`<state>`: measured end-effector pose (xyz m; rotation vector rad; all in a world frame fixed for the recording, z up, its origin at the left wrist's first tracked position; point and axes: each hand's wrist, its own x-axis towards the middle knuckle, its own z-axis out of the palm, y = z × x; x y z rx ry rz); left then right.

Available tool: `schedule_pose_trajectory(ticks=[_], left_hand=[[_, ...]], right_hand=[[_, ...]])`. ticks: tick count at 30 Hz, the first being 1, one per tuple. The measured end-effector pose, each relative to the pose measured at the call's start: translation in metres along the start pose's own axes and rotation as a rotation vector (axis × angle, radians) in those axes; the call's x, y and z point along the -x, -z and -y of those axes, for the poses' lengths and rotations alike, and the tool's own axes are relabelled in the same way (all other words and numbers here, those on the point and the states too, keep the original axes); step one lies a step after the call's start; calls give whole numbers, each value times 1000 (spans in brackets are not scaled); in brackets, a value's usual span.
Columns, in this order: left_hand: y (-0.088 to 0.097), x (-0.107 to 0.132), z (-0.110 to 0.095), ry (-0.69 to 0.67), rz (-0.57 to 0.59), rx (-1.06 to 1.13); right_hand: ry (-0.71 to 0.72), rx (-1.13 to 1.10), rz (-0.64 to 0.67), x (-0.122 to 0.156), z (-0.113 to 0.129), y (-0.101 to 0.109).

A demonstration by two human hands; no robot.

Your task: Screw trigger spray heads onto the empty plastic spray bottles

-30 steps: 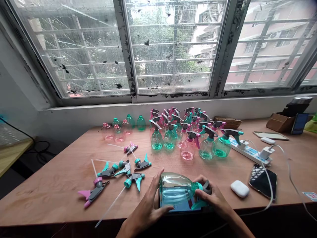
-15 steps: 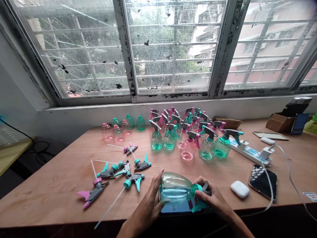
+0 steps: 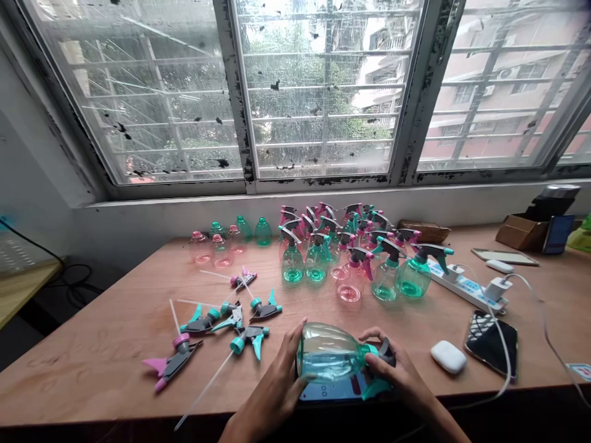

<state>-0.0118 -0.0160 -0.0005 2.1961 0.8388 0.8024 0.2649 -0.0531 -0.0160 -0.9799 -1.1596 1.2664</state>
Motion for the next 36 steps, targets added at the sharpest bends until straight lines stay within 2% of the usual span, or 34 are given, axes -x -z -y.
schedule_pose_trajectory(ticks=[5,8,13,20,23,25,28,32,36], left_hand=[[-6,1,10,41,24,44],[-3,1,7,79,42,103],[1,-3,-4,71,29,54],[-2,1,7,55,51,111],[1,2,6,80,52,125],[2,2,2,55,41,70],[-3,1,-2,-56,7,-33],[-12,5,4,-157,-42,-81],[-12,9,9,-33,3,-19]], right_hand=[[25,8,10,-1,1,0],[30,27,21,-1,2,0],[11,31,18,0,-1,2],[-1,52,5,1,2,2],[-2,49,-17,5,7,3],[0,50,-23,7,8,6],[13,47,-47,7,6,12],[15,-3,-47,5,-1,16],[-36,-18,-19,4,-2,17]])
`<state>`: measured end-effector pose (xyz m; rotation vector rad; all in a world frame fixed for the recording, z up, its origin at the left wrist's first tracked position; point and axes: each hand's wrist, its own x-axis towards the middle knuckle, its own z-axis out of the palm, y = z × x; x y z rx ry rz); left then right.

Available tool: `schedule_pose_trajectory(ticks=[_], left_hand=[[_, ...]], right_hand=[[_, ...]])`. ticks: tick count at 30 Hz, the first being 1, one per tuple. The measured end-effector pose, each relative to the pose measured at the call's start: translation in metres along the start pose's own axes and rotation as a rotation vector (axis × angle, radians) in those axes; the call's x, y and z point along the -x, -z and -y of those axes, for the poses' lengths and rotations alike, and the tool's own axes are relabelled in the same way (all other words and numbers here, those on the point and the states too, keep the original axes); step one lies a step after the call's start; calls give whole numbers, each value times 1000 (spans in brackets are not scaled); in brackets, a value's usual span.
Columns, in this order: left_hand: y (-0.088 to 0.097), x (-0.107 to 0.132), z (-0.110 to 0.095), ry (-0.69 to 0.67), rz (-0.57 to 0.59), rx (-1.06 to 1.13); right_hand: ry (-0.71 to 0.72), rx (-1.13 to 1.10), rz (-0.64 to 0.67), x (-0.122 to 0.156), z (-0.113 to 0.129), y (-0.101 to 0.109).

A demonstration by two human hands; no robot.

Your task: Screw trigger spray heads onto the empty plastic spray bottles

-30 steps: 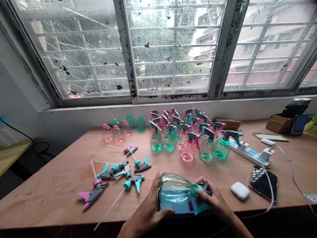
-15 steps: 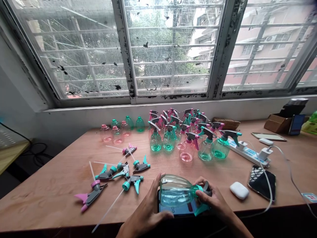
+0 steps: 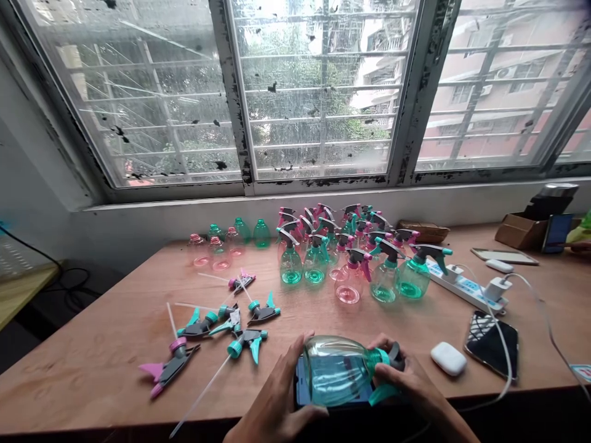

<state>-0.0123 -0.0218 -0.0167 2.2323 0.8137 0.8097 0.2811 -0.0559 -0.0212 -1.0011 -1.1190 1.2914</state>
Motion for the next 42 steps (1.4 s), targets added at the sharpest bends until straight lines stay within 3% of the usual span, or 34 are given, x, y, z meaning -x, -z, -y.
schedule_pose_trajectory(ticks=[8,18,24,30,36,42], left_hand=[[12,-4,-10,78,53,86],[3,0,4,107,60,92],[9,-6,-8,75,63,64],[4,-4,-3,14,34,28],[7,-4,-5,77,67,45],[7,-4,-6,33,58,35]], right_hand=[[-27,5,34,-1,1,1],[-3,55,55,-1,2,1],[-13,11,60,-1,6,-1],[-25,25,57,-1,7,-2],[-17,52,49,-1,7,-1],[-15,17,55,-2,5,0]])
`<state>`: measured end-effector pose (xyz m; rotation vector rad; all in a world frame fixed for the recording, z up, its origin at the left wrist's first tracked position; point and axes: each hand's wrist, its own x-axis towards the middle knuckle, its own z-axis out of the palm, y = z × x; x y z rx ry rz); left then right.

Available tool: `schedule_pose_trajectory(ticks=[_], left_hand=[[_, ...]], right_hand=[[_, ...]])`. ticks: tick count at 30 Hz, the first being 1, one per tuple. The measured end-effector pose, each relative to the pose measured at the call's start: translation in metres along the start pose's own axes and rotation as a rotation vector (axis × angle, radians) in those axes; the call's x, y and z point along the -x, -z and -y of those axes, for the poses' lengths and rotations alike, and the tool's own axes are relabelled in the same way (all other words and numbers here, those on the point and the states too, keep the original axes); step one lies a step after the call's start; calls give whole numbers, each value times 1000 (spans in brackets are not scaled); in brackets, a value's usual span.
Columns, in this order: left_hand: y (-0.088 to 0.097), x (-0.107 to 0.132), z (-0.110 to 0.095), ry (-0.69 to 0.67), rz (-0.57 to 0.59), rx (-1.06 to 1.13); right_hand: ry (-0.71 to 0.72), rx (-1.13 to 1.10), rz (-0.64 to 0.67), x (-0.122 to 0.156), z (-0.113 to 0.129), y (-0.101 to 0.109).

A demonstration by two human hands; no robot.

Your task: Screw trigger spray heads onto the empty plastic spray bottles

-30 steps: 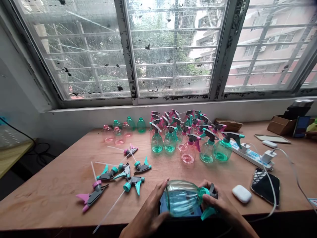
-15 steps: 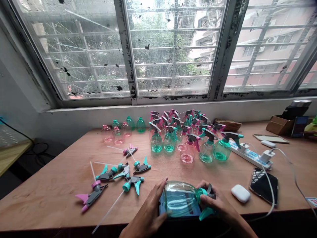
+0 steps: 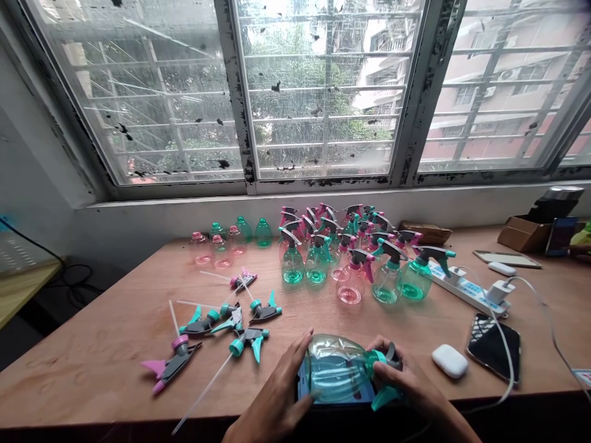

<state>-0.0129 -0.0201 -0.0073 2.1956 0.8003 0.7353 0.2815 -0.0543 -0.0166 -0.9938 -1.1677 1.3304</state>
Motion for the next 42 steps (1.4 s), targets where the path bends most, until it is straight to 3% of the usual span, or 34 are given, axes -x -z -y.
schedule_pose_trajectory(ticks=[11,36,42], left_hand=[[0,-1,3,35,14,10],[-4,2,10,-33,-3,-36],[-2,-3,0,1,3,5]], right_hand=[[-3,-14,5,0,-1,1],[8,-24,-13,-2,-4,2],[-8,42,10,-6,-10,7]])
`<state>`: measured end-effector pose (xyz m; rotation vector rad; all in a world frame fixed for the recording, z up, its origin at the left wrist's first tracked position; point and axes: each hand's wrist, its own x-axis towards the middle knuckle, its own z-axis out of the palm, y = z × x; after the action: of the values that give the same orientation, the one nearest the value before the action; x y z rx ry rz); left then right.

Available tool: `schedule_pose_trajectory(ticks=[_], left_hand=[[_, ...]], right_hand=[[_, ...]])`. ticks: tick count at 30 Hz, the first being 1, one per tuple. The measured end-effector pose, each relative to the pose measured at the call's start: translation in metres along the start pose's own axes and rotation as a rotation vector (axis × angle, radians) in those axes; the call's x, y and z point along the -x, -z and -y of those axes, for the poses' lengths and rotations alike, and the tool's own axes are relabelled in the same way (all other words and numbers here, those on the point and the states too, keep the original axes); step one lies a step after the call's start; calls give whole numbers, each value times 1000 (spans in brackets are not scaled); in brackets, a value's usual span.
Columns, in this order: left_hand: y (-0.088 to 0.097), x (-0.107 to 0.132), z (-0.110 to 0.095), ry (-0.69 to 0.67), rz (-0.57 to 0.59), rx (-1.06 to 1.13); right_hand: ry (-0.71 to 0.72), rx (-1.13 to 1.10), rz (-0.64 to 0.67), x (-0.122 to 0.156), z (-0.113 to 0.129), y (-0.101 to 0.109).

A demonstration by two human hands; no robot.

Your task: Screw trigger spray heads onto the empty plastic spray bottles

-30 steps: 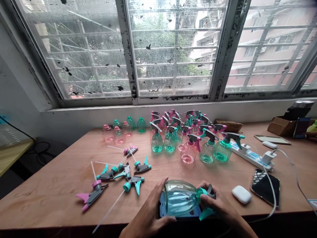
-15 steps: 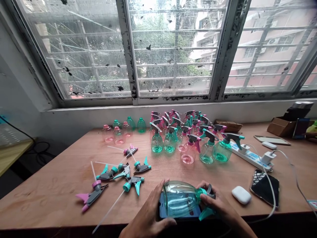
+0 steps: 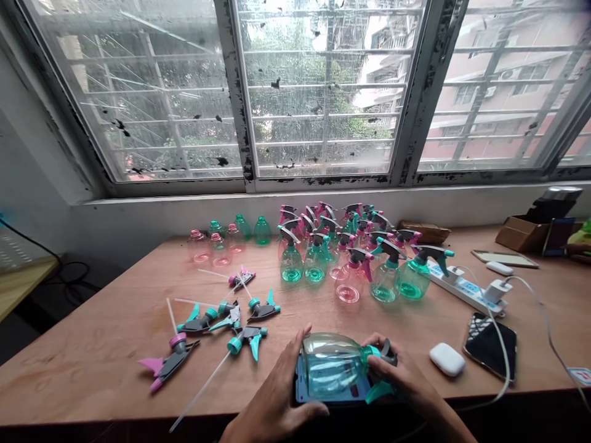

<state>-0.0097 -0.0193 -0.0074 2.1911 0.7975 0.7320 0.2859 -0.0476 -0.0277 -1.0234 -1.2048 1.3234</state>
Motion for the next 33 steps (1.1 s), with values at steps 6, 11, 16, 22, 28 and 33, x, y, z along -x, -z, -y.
schedule_pose_trajectory(ticks=[6,11,16,22,28,33], left_hand=[[2,-2,-3,-19,-7,-48],[-2,0,3,-53,-24,-100],[1,0,-1,-10,-18,-52],[-3,0,-2,-113,-62,-135],[-2,0,0,40,-58,-3],[0,0,-1,44,-73,-8]], right_hand=[[-11,-7,4,1,4,-1],[-32,-34,-13,3,10,-6],[-50,-32,-48,3,13,-9],[-87,-176,-66,0,15,-8],[-27,-117,-79,-6,16,-13],[-28,-110,-114,-7,13,-15]])
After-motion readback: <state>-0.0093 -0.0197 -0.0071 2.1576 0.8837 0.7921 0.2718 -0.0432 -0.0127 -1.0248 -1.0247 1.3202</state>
